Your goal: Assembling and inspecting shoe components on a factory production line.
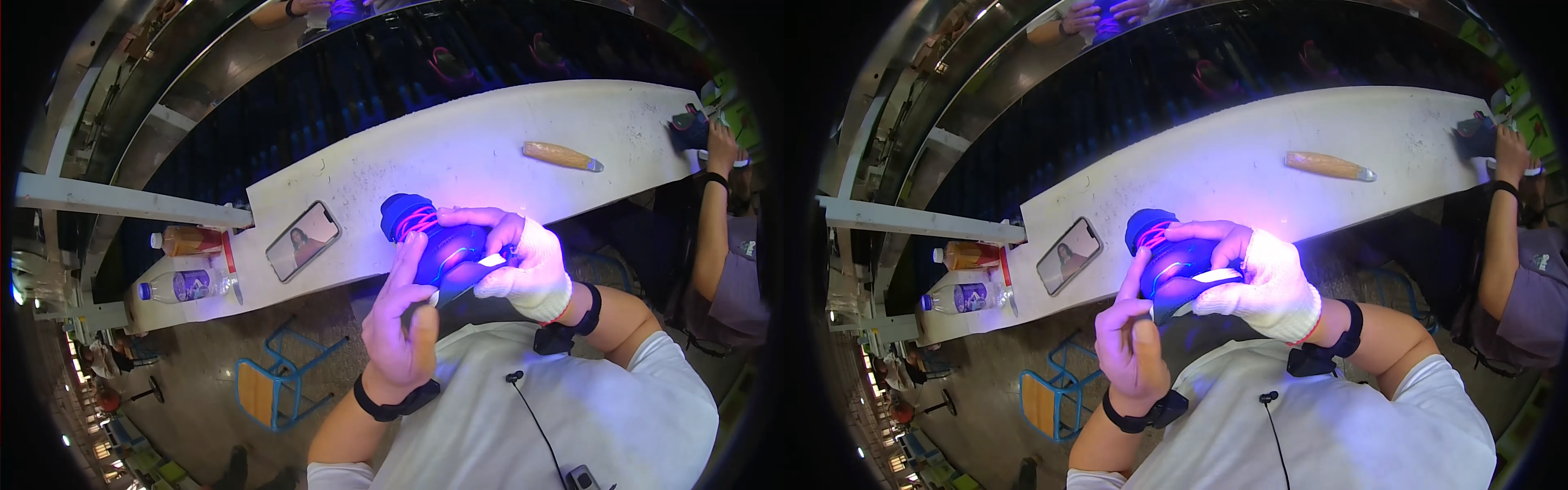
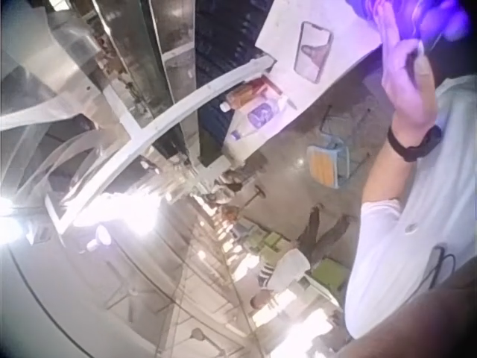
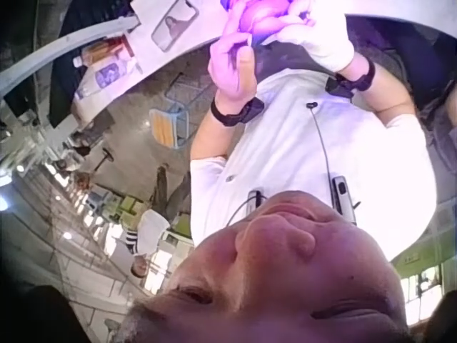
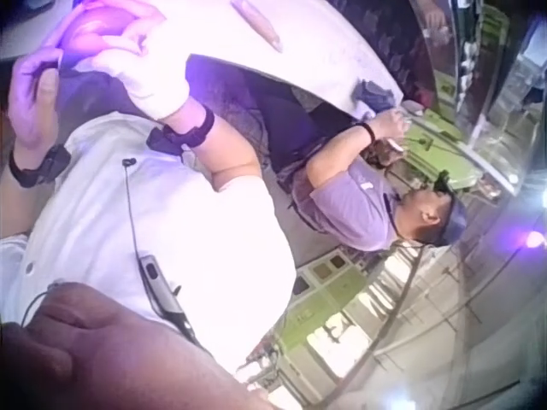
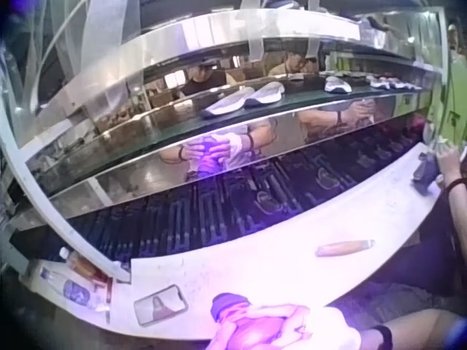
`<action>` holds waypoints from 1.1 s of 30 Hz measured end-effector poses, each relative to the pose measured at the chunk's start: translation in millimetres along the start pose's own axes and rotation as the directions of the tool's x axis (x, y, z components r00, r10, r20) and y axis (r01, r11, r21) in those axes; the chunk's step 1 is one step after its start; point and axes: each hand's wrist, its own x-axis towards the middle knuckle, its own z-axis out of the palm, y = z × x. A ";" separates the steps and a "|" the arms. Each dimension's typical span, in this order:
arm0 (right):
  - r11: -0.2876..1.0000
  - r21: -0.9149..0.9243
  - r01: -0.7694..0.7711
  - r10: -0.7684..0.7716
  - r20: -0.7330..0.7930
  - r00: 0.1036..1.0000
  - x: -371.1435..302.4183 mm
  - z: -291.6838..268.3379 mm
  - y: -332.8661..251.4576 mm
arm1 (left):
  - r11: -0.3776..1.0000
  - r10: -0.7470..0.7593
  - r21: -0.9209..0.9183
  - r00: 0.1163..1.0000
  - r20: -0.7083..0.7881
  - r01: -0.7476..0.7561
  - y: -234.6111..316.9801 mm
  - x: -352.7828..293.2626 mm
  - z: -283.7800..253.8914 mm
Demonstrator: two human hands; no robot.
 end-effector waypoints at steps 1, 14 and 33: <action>1.000 0.015 0.012 -0.011 -0.023 1.000 -2.5 5.6 0.6 | 0.987 -0.034 -0.161 0.998 -0.057 0.025 -2.4 -10.1 8.6; 0.947 -0.253 0.199 -0.173 0.123 0.977 -22.4 0.6 18.6 | 0.991 -0.044 -0.136 0.969 -0.243 0.011 -2.4 -38.2 28.7; 0.564 -0.610 0.556 -0.349 0.434 0.831 14.2 -21.5 63.3 | 0.950 -0.284 0.121 0.958 -0.049 0.288 47.5 4.3 -34.2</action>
